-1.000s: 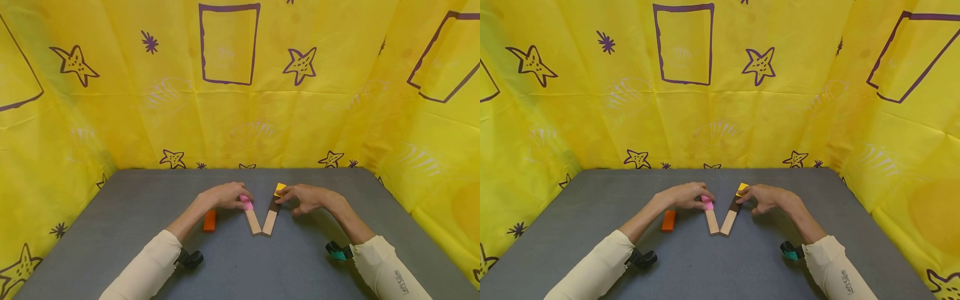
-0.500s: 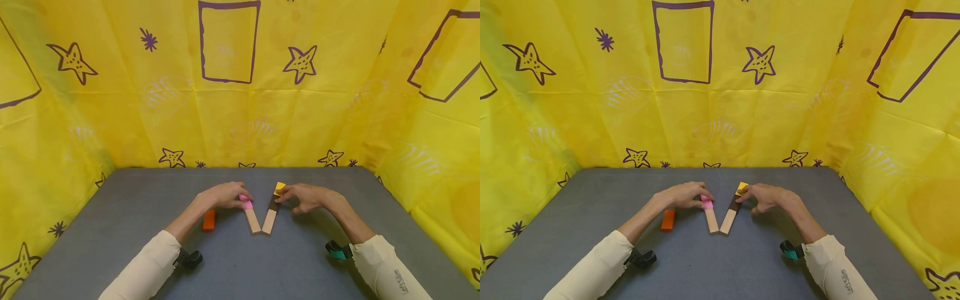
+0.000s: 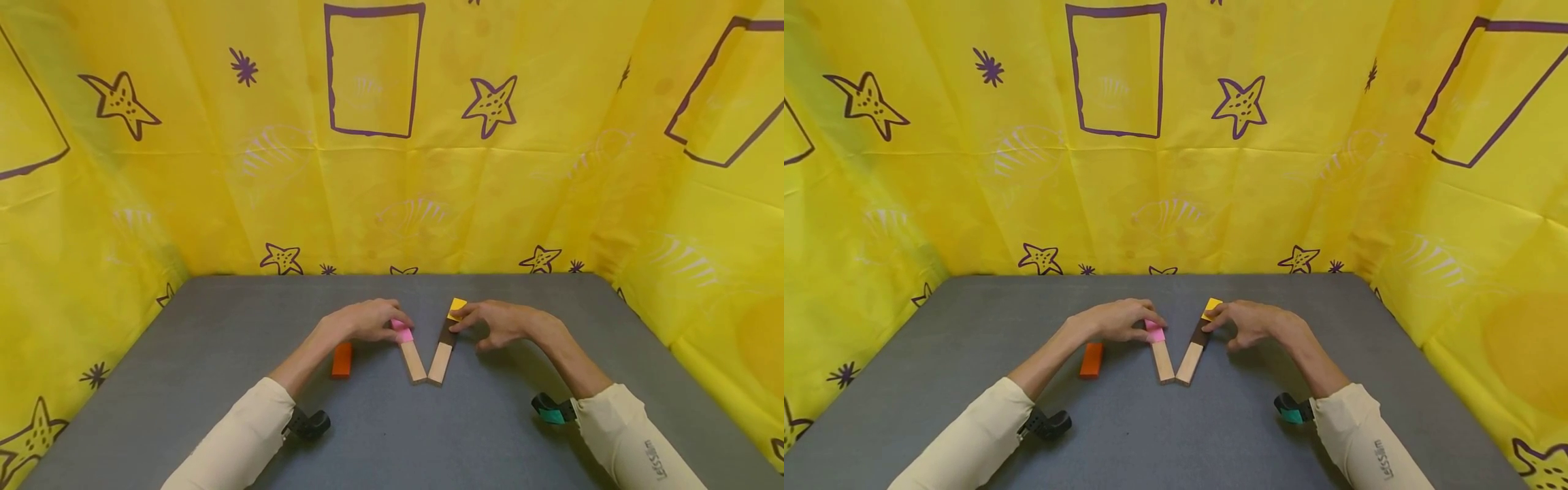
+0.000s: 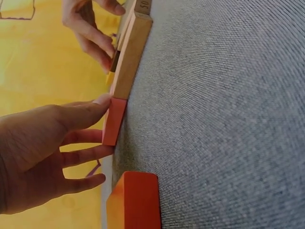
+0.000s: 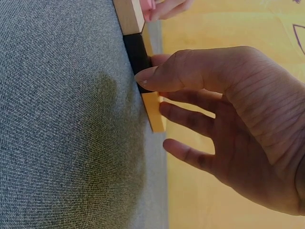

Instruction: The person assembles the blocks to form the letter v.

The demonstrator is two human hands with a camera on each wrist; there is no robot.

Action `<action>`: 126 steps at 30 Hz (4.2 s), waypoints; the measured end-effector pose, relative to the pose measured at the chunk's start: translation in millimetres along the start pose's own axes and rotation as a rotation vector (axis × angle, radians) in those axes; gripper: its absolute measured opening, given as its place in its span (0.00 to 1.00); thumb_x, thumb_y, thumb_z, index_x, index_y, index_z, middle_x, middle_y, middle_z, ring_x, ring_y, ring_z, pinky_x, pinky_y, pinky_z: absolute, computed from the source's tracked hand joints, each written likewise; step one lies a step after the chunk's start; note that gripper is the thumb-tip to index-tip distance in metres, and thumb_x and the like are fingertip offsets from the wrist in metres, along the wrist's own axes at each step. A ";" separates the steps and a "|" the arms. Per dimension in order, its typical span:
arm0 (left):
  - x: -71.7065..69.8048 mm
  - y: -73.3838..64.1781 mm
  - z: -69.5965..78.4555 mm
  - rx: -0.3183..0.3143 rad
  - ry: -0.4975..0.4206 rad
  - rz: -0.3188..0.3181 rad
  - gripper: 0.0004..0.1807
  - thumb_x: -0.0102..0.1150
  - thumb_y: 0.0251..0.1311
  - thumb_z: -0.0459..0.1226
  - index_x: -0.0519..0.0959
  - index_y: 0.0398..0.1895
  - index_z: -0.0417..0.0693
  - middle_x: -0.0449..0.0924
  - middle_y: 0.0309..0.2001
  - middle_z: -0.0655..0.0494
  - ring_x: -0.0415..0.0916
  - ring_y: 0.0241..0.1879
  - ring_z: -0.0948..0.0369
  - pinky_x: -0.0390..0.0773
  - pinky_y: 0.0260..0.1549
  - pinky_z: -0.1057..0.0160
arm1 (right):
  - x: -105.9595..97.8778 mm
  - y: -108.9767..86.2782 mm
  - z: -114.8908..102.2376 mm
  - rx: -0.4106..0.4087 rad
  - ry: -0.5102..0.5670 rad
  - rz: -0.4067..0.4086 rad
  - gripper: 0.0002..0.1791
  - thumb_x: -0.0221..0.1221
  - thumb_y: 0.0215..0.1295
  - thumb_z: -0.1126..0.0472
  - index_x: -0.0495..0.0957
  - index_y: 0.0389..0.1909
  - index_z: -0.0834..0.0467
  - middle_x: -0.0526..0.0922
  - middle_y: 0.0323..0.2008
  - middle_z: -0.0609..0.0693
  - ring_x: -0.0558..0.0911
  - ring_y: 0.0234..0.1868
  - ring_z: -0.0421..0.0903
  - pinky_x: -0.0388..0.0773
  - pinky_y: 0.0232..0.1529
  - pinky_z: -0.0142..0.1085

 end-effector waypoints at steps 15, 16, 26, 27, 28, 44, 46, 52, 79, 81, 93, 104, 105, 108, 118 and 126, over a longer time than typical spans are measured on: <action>-1.9 0.6 0.4 0.003 -0.020 0.019 0.20 0.65 0.71 0.45 0.83 0.64 0.53 0.82 0.59 0.51 0.78 0.57 0.55 0.80 0.62 0.53 | 0.0 0.0 0.4 0.002 0.008 -0.005 0.31 0.69 0.61 0.66 0.80 0.68 0.51 0.73 0.74 0.61 0.72 0.74 0.65 0.68 0.74 0.63; -1.7 0.5 0.7 0.005 -0.020 0.021 0.20 0.65 0.71 0.45 0.83 0.64 0.53 0.82 0.59 0.51 0.78 0.57 0.55 0.80 0.61 0.53 | 0.2 0.1 0.4 0.003 0.007 -0.004 0.31 0.69 0.61 0.66 0.80 0.68 0.51 0.74 0.74 0.61 0.72 0.74 0.65 0.68 0.74 0.63; -1.3 0.0 2.8 -0.010 -0.002 0.022 0.21 0.65 0.71 0.47 0.83 0.64 0.54 0.82 0.58 0.51 0.78 0.56 0.55 0.80 0.62 0.53 | 1.0 0.4 1.1 0.013 -0.002 -0.001 0.31 0.70 0.61 0.65 0.81 0.67 0.50 0.74 0.73 0.61 0.73 0.73 0.64 0.69 0.74 0.63; -1.1 0.0 2.8 -0.014 -0.001 0.021 0.21 0.65 0.71 0.47 0.83 0.64 0.54 0.82 0.59 0.51 0.78 0.57 0.55 0.80 0.62 0.53 | 0.8 0.3 0.7 0.011 -0.002 0.000 0.31 0.70 0.61 0.65 0.81 0.67 0.50 0.74 0.73 0.61 0.73 0.73 0.65 0.69 0.73 0.63; -1.0 0.0 2.8 -0.016 0.001 0.019 0.21 0.65 0.71 0.47 0.83 0.64 0.54 0.82 0.59 0.51 0.78 0.57 0.55 0.80 0.62 0.53 | 0.6 0.2 0.4 0.009 -0.003 0.000 0.31 0.70 0.61 0.65 0.81 0.67 0.50 0.74 0.73 0.61 0.73 0.73 0.65 0.69 0.73 0.63; -4.2 -33.6 -10.5 -0.077 0.020 0.022 0.26 0.65 0.70 0.47 0.79 0.70 0.55 0.79 0.67 0.50 0.77 0.67 0.50 0.76 0.70 0.46 | 0.7 0.4 -1.7 0.003 -0.004 0.001 0.32 0.69 0.62 0.65 0.80 0.68 0.50 0.73 0.74 0.61 0.72 0.74 0.65 0.68 0.74 0.64; -4.3 -43.6 -14.2 -0.094 0.021 0.011 0.27 0.65 0.71 0.48 0.77 0.71 0.56 0.78 0.69 0.49 0.75 0.69 0.49 0.75 0.70 0.43 | 1.2 0.8 -1.9 0.003 -0.005 0.001 0.32 0.69 0.62 0.65 0.80 0.68 0.49 0.72 0.74 0.61 0.72 0.74 0.65 0.68 0.74 0.64; -7.2 -74.1 -20.3 -0.110 0.047 0.003 0.30 0.64 0.71 0.50 0.74 0.74 0.58 0.75 0.72 0.47 0.73 0.71 0.45 0.73 0.70 0.38 | 1.4 -0.6 0.3 0.010 -0.011 0.002 0.32 0.69 0.62 0.65 0.80 0.68 0.49 0.73 0.74 0.61 0.72 0.74 0.65 0.69 0.74 0.63; 3.8 -115.4 -14.0 0.065 0.132 0.062 0.23 0.74 0.62 0.45 0.85 0.59 0.52 0.82 0.56 0.52 0.81 0.51 0.56 0.85 0.57 0.52 | -0.4 -3.6 -1.8 0.004 0.002 0.001 0.32 0.68 0.61 0.66 0.79 0.69 0.51 0.72 0.74 0.61 0.71 0.75 0.66 0.67 0.74 0.64; 4.4 -114.9 -13.9 0.068 0.131 0.065 0.23 0.75 0.61 0.45 0.85 0.59 0.51 0.82 0.56 0.52 0.81 0.51 0.56 0.85 0.56 0.52 | -0.4 -3.8 -2.0 0.004 -0.008 0.000 0.32 0.68 0.61 0.66 0.79 0.69 0.50 0.72 0.74 0.61 0.71 0.75 0.66 0.67 0.74 0.64; 6.4 -112.7 -15.8 0.038 0.106 0.053 0.22 0.76 0.60 0.46 0.85 0.57 0.54 0.82 0.56 0.54 0.81 0.51 0.57 0.85 0.56 0.52 | -0.2 -3.1 -2.1 0.019 -0.015 -0.011 0.32 0.69 0.62 0.65 0.79 0.69 0.49 0.72 0.75 0.61 0.71 0.75 0.65 0.68 0.74 0.63; -2.6 -107.4 -19.2 -0.001 0.104 0.119 0.19 0.74 0.62 0.46 0.86 0.54 0.54 0.83 0.53 0.55 0.80 0.49 0.57 0.86 0.53 0.51 | -0.6 -2.3 -2.5 0.007 -0.016 -0.005 0.32 0.69 0.61 0.65 0.80 0.69 0.50 0.73 0.74 0.61 0.71 0.75 0.66 0.68 0.74 0.63; -3.9 -105.6 -18.8 -0.005 0.103 0.128 0.19 0.74 0.62 0.46 0.86 0.55 0.54 0.83 0.53 0.55 0.80 0.49 0.57 0.86 0.53 0.51 | -0.6 -2.4 -2.5 0.010 -0.015 -0.007 0.32 0.69 0.61 0.65 0.80 0.69 0.50 0.73 0.74 0.61 0.71 0.74 0.66 0.68 0.74 0.63; -8.2 -98.7 -16.9 -0.008 0.096 0.151 0.19 0.74 0.62 0.46 0.86 0.55 0.52 0.83 0.52 0.54 0.80 0.49 0.56 0.86 0.52 0.51 | -0.1 -1.9 -2.7 0.022 -0.013 -0.010 0.32 0.69 0.62 0.65 0.80 0.68 0.49 0.73 0.74 0.61 0.72 0.74 0.65 0.68 0.74 0.63; -29.7 -55.2 -18.5 -0.023 0.058 0.166 0.23 0.71 0.65 0.47 0.84 0.59 0.48 0.83 0.53 0.50 0.80 0.51 0.53 0.85 0.55 0.51 | -0.6 -1.9 -4.1 0.028 -0.009 -0.006 0.32 0.69 0.61 0.66 0.80 0.68 0.49 0.72 0.75 0.60 0.71 0.75 0.65 0.68 0.74 0.63; -34.8 -15.8 -31.0 -0.024 0.043 0.202 0.20 0.71 0.65 0.46 0.86 0.55 0.46 0.83 0.49 0.50 0.77 0.47 0.55 0.81 0.50 0.56 | 0.1 -2.1 -3.8 0.024 -0.005 -0.002 0.32 0.69 0.61 0.66 0.80 0.68 0.49 0.72 0.75 0.60 0.71 0.75 0.65 0.68 0.75 0.63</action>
Point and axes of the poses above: each hand's wrist, its own y-axis towards the middle knuckle, its own x-axis out of the palm, z = x × y, the point moved 5 cm from there along y, towards the middle knuckle
